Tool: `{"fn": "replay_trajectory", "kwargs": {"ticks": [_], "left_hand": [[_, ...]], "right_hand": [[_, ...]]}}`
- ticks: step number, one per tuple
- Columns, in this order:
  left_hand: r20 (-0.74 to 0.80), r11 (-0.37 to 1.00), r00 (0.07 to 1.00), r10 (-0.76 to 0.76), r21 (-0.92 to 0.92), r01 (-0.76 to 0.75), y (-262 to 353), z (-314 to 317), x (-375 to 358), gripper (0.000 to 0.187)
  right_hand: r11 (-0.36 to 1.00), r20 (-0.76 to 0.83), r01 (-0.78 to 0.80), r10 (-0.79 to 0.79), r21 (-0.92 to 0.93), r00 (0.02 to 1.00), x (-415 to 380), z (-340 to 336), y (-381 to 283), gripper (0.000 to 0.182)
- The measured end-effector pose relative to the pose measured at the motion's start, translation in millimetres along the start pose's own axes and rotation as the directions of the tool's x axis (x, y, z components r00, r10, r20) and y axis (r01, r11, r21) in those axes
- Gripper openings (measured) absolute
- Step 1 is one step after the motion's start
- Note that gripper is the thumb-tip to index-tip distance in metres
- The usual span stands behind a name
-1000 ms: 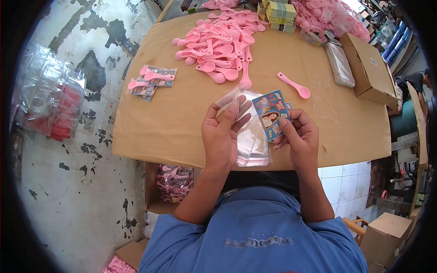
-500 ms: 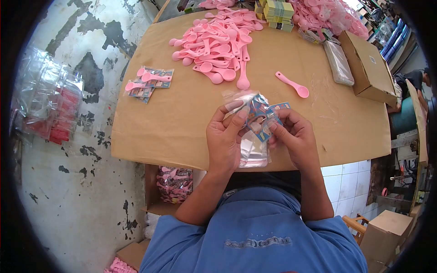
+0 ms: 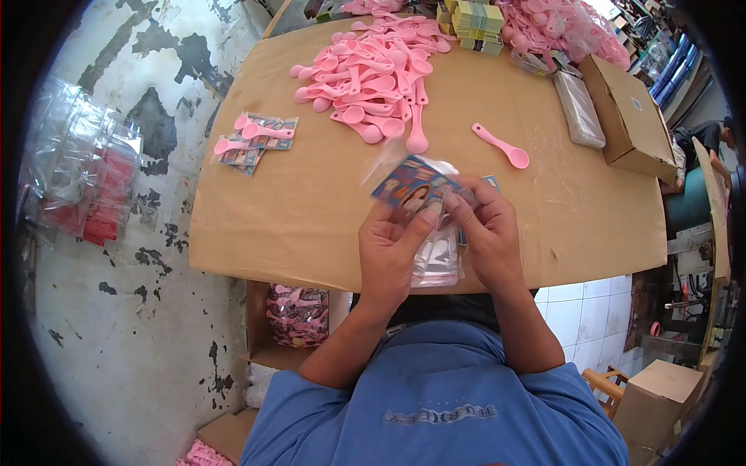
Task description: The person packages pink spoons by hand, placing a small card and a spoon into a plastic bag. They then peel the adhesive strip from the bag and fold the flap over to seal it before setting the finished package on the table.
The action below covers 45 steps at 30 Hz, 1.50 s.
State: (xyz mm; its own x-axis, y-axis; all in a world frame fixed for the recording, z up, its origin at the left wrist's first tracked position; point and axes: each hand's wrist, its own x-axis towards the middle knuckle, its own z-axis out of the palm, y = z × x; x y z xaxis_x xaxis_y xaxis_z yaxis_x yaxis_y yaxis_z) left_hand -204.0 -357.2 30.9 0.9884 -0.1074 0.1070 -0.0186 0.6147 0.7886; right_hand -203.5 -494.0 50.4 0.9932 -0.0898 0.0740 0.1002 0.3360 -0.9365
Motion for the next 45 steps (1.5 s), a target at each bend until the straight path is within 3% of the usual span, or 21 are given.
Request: {"fn": "replay_trajectory", "kwargs": {"ticks": [2,5,9,12,15,18,21,24,27,28,30,31,32,33,34,36,39,42,43,45], "left_hand": [[0.058,0.996,0.995,0.08,-0.048,-0.077,6,3,5,0.061],[0.053,0.936,0.995,0.082,-0.347,-0.059,22,13,17,0.065],[0.071,0.904,0.989,0.126,-0.419,-0.085,18,10,27,0.062],[0.143,0.874,0.98,0.139,-0.482,-0.054,10,2,25,0.061],[0.087,0.878,0.989,0.118,-0.474,-0.063,9,11,20,0.06],[0.101,0.888,0.986,0.133,-0.454,-0.073,8,12,20,0.059],[0.079,0.912,0.991,0.108,-0.405,-0.067,12,5,23,0.06],[0.053,0.926,0.997,0.058,-0.377,-0.033,17,1,23,0.058],[-0.023,0.947,1.0,0.002,-0.322,-0.01,16,-10,26,0.063],[-0.074,0.967,0.996,0.046,-0.247,-0.063,18,-14,27,0.063],[-0.161,0.983,0.977,0.143,-0.091,-0.159,26,-25,29,0.061],[-0.133,0.892,0.908,0.397,0.289,-0.347,31,-32,28,0.059],[-0.011,0.634,0.797,0.604,0.613,-0.472,36,-40,25,0.056],[0.184,0.255,0.663,0.726,0.822,-0.508,42,-47,24,0.054],[0.288,0.149,0.697,0.657,0.856,-0.495,53,-51,24,0.051],[0.458,-0.083,0.751,0.476,0.873,-0.48,78,-54,25,0.044],[0.231,0.143,0.916,0.327,0.946,-0.29,82,-66,30,0.042],[-0.001,0.746,0.963,0.271,0.632,-0.209,71,-58,30,0.043],[-0.032,0.802,0.97,0.24,0.569,-0.18,69,-55,30,0.043],[-0.096,0.895,0.979,0.179,0.43,-0.122,67,-51,31,0.044]], "right_hand": [[0.998,0.06,-0.042,0.045,-0.049,0.997,-2,-10,3,0.022],[0.993,0.068,-0.093,0.098,-0.079,0.993,-7,-13,7,0.022],[0.992,0.058,-0.124,0.122,0.033,0.991,-17,-6,13,0.021],[0.99,0.045,-0.142,0.141,0.009,0.989,-18,3,-1,0.018],[0.983,0.08,-0.152,0.16,-0.097,0.984,-13,-6,5,0.019],[0.988,0.045,-0.055,0.062,-0.141,0.997,-11,0,16,0.022],[0.94,0.028,0.188,-0.188,-0.284,0.982,-11,3,18,0.025],[0.627,0.152,0.509,-0.533,-0.589,0.832,-9,7,-3,0.032],[0.325,0.572,0.759,-0.509,-0.564,0.643,-6,-20,-9,0.031],[0.367,0.574,0.747,-0.482,-0.554,0.662,-7,-23,-14,0.016],[0.427,0.495,0.668,-0.454,-0.609,0.741,-1,-34,-25,0.017],[0.453,0.452,0.624,-0.436,-0.636,0.778,4,-42,-32,0.017],[0.447,0.391,0.54,-0.386,-0.714,0.836,13,-51,-40,0.017],[0.436,0.319,0.447,-0.337,-0.781,0.886,25,-60,-49,0.018],[0.421,0.239,0.348,-0.29,-0.837,0.927,36,-68,-55,0.018],[0.273,0.233,0.311,-0.282,-0.91,0.931,59,-84,-55,0.02],[0.078,0.328,0.36,-0.271,-0.93,0.905,93,-90,-33,0.023],[-0.111,0.455,0.442,-0.182,-0.89,0.872,120,-94,-11,0.023],[-0.173,0.495,0.472,-0.136,-0.865,0.858,124,-95,-8,0.023],[-0.151,0.49,0.474,-0.099,-0.868,0.866,130,-92,-10,0.022]]}}
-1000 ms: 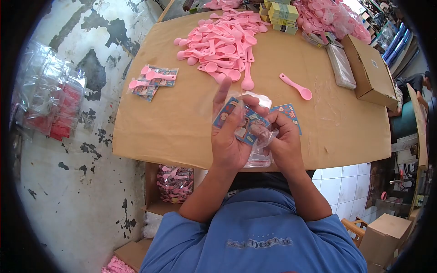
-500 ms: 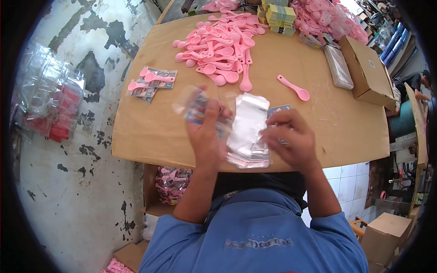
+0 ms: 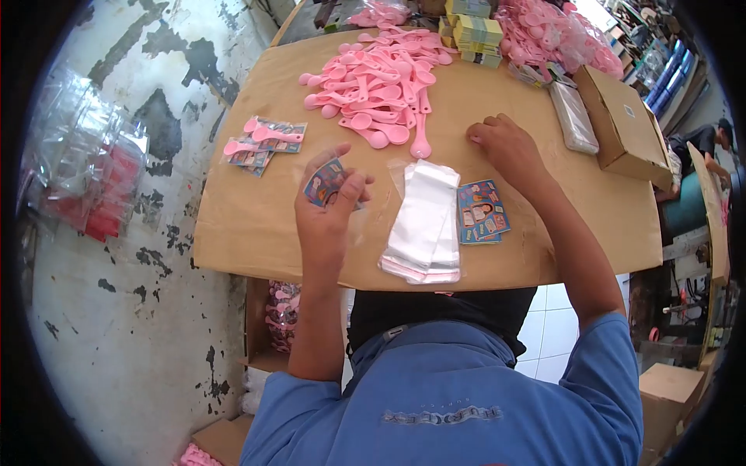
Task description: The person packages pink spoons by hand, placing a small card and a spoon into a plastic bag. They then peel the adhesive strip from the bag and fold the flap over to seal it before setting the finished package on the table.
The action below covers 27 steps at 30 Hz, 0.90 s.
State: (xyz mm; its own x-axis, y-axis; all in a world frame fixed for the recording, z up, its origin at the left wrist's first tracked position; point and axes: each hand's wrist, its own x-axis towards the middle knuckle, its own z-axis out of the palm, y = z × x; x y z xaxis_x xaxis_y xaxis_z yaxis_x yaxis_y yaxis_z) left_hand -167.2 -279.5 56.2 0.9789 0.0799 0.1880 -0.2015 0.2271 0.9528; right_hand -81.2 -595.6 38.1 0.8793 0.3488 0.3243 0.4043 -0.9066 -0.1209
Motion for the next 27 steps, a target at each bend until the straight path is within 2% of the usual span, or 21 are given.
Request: {"fn": "replay_trajectory", "kwargs": {"ticks": [1,3,6,7,10,11,13,16,19,21,24,27], "left_hand": [[-0.028,0.982,0.999,-0.03,-0.186,0.024,-1,1,0,0.043],[-0.061,0.844,0.993,-0.096,-0.534,0.049,-7,2,1,0.041],[-0.174,0.63,0.971,-0.166,-0.776,-0.032,-23,-4,13,0.036],[-0.188,0.597,0.973,-0.136,-0.799,-0.07,-23,-4,16,0.034],[-0.229,0.506,0.971,-0.063,-0.846,-0.167,-24,-6,20,0.032],[-0.237,0.485,0.971,-0.042,-0.854,-0.188,-23,-5,22,0.033],[-0.249,0.463,0.968,-0.011,-0.86,-0.216,-21,-1,24,0.035],[-0.262,0.496,0.965,0.019,-0.835,-0.237,-20,6,23,0.037],[-0.235,0.575,0.969,0.073,-0.784,-0.233,-22,15,19,0.04],[-0.193,0.622,0.974,0.118,-0.75,-0.224,-24,23,15,0.044],[-0.115,0.622,0.983,0.141,-0.762,-0.178,-25,35,8,0.049],[-0.085,0.586,0.995,0.057,-0.804,-0.102,-26,41,4,0.052]], "right_hand": [[1.0,0.021,0.0,-0.001,0.014,1.0,3,-2,-2,0.021],[0.995,-0.043,0.04,-0.036,0.096,0.998,4,-4,0,0.018],[0.994,-0.142,0.044,-0.029,0.105,0.989,-1,-18,-5,0.017],[0.995,-0.172,0.036,-0.02,0.09,0.985,-4,-29,-12,0.017],[0.882,-0.253,-0.078,0.217,0.465,0.943,-24,-72,-55,0.013],[0.757,-0.214,-0.089,0.292,0.647,0.932,-35,-69,-62,0.012],[0.413,-0.102,-0.086,0.412,0.907,0.905,-56,-61,-72,0.011],[0.106,0.137,-0.202,0.434,0.974,0.89,-76,-44,-94,0.012],[-0.063,0.234,-0.229,0.411,0.971,0.881,-81,-32,-116,0.014],[-0.115,0.248,-0.22,0.408,0.969,0.878,-80,-26,-126,0.014],[-0.165,0.269,-0.221,0.38,0.961,0.885,-75,-26,-138,0.014],[-0.203,0.29,-0.234,0.319,0.951,0.902,-72,-29,-146,0.017]]}}
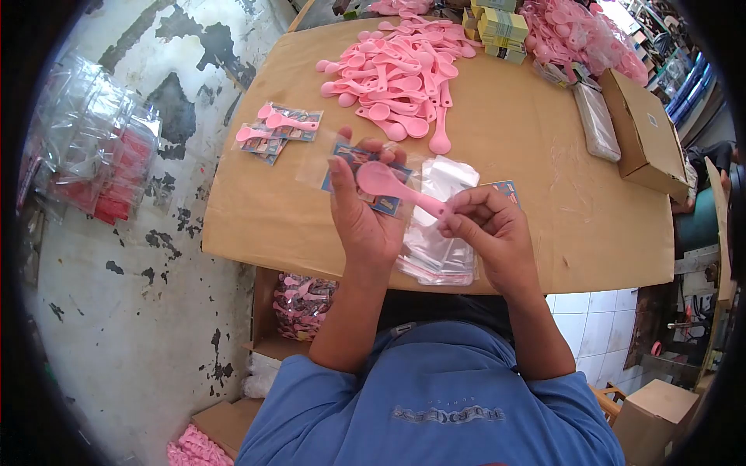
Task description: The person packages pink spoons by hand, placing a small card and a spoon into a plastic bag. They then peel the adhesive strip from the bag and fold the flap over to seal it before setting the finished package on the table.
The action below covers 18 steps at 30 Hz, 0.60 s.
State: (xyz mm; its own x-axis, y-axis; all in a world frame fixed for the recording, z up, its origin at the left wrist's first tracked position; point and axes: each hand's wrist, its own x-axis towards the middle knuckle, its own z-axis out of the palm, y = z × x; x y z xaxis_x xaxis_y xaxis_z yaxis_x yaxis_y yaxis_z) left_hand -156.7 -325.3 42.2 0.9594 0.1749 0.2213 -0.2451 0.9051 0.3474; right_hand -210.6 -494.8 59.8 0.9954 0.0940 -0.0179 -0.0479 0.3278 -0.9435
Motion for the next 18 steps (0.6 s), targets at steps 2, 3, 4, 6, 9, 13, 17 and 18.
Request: {"fn": "replay_trajectory", "kwargs": {"ticks": [2,3,4,6,9,13,17,18], "left_hand": [[0.005,0.992,0.996,-0.094,-0.087,0.094,-4,3,-4,0.053],[0.011,0.981,0.99,-0.144,-0.131,0.144,-7,5,-6,0.054],[0.007,0.975,0.983,-0.184,-0.128,0.183,-10,7,-9,0.054],[-0.001,0.958,0.964,-0.265,-0.119,0.263,-14,10,-16,0.054],[0.043,0.95,0.952,-0.304,-0.065,0.306,-14,2,-19,0.052],[-0.02,0.92,0.92,-0.39,0.01,0.391,-8,-1,-16,0.045],[-0.032,0.897,0.896,-0.442,0.0,0.442,4,6,-7,0.044],[-0.031,0.89,0.89,-0.455,-0.002,0.455,7,8,-5,0.044]], "right_hand": [[1.0,0.048,0.001,-0.002,0.029,0.999,1,1,3,0.02],[1.0,0.045,0.028,-0.027,-0.01,0.999,3,0,5,0.022],[0.997,0.042,0.056,-0.054,-0.05,0.998,5,-2,9,0.024],[0.984,0.024,0.131,-0.129,-0.124,0.991,9,-5,20,0.028],[0.941,-0.016,0.253,-0.263,-0.226,0.965,10,1,27,0.036],[0.61,0.173,0.544,-0.56,-0.576,0.811,7,0,9,0.044],[0.38,0.496,0.742,-0.566,-0.552,0.658,4,-28,-8,0.039],[0.46,0.483,0.728,-0.548,-0.509,0.683,3,-37,-14,0.031]]}}
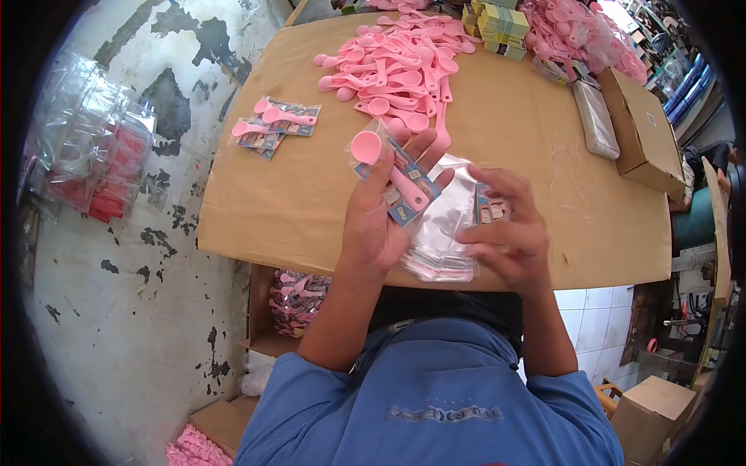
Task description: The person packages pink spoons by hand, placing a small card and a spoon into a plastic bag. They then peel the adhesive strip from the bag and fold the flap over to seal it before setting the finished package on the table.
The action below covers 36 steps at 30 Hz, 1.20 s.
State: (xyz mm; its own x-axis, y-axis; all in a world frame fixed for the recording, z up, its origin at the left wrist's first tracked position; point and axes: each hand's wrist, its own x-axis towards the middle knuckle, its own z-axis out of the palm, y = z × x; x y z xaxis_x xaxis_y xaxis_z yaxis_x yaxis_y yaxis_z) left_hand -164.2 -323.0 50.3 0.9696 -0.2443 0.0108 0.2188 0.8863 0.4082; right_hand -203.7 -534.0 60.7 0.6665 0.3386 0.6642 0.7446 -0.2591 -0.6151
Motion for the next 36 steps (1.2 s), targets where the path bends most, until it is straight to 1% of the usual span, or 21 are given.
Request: {"fn": "replay_trajectory", "kwargs": {"ticks": [3,4,8,10,12,13,14,16,17,18,19,21,23,24,27,29,31,32,34,35,36], "left_hand": [[0.025,0.998,0.998,-0.065,-0.019,0.065,7,6,0,0.045],[0.03,0.996,0.996,-0.089,-0.009,0.089,5,7,-1,0.045],[0.063,0.981,0.979,-0.195,0.032,0.193,-9,15,-4,0.047],[0.058,0.96,0.96,-0.273,0.078,0.268,-13,11,-5,0.05],[0.073,0.95,0.947,-0.312,0.007,0.313,-14,2,-4,0.056],[0.081,0.942,0.94,-0.331,-0.028,0.334,-13,1,-4,0.058],[0.068,0.967,0.967,-0.245,0.087,0.239,-8,1,-4,0.061],[-0.058,0.964,0.998,-0.038,0.262,0.052,-4,1,-5,0.055],[-0.104,0.934,0.992,0.071,0.355,-0.029,-2,2,-7,0.052],[0.037,0.867,0.993,0.112,0.485,-0.116,3,14,-9,0.052],[0.101,0.831,0.99,0.103,0.538,-0.141,7,14,-10,0.052],[0.224,0.75,0.972,0.075,0.629,-0.203,11,12,-13,0.051],[0.21,0.743,0.977,-0.043,0.66,-0.109,7,12,-16,0.05],[0.202,0.734,0.975,-0.097,0.676,-0.067,5,13,-17,0.049],[0.062,0.696,0.995,-0.077,0.718,0.009,3,17,-20,0.044],[0.07,0.668,0.998,0.007,0.742,-0.056,-1,19,-24,0.042],[0.077,0.639,0.995,0.056,0.764,-0.095,-3,21,-27,0.043],[0.082,0.624,0.995,0.062,0.775,-0.103,-4,23,-29,0.045],[0.105,0.578,0.991,0.083,0.805,-0.133,-6,24,-31,0.049],[0.122,0.547,0.988,0.097,0.823,-0.155,-10,24,-32,0.051],[0.139,0.514,0.984,0.111,0.839,-0.177,-11,24,-32,0.054]], "right_hand": [[0.988,-0.085,-0.126,0.119,-0.089,0.989,-3,-12,8,0.035],[0.965,-0.094,-0.146,0.129,-0.218,0.987,0,-12,5,0.036],[0.877,0.0,0.06,-0.069,-0.476,0.998,22,5,-4,0.04],[0.906,0.022,0.101,-0.101,-0.411,0.995,27,8,-2,0.041],[0.928,0.013,0.134,-0.138,-0.347,0.99,33,6,0,0.037],[0.975,-0.019,0.068,-0.074,-0.212,0.997,32,3,0,0.035],[0.998,-0.041,0.001,-0.004,-0.07,0.999,30,-1,0,0.034],[0.967,-0.096,-0.135,0.159,0.216,0.983,22,-1,6,0.032],[0.941,-0.101,-0.229,0.261,0.25,0.96,20,-2,3,0.032],[0.904,-0.103,-0.32,0.361,0.283,0.927,19,-2,-4,0.032],[0.857,-0.104,-0.407,0.457,0.315,0.883,20,-5,-10,0.031],[0.788,-0.006,-0.49,0.53,0.373,0.848,21,-7,-11,0.045],[0.702,0.014,-0.499,0.572,0.508,0.82,20,8,-12,0.054],[0.69,0.028,-0.501,0.573,0.522,0.819,21,10,-14,0.057],[0.654,0.046,-0.525,0.601,0.544,0.798,20,13,-15,0.06],[0.633,0.026,-0.568,0.656,0.526,0.754,13,10,-8,0.055],[0.856,-0.21,-0.466,0.509,0.223,0.835,17,6,-5,0.048],[0.913,-0.302,-0.405,0.399,0.044,0.866,20,3,-4,0.044],[0.933,-0.343,-0.234,0.133,-0.274,0.93,31,-1,-6,0.036],[0.892,-0.33,-0.144,-0.006,-0.428,0.944,36,-2,-7,0.032],[0.883,-0.32,-0.12,-0.036,-0.454,0.947,40,0,-9,0.03]]}}
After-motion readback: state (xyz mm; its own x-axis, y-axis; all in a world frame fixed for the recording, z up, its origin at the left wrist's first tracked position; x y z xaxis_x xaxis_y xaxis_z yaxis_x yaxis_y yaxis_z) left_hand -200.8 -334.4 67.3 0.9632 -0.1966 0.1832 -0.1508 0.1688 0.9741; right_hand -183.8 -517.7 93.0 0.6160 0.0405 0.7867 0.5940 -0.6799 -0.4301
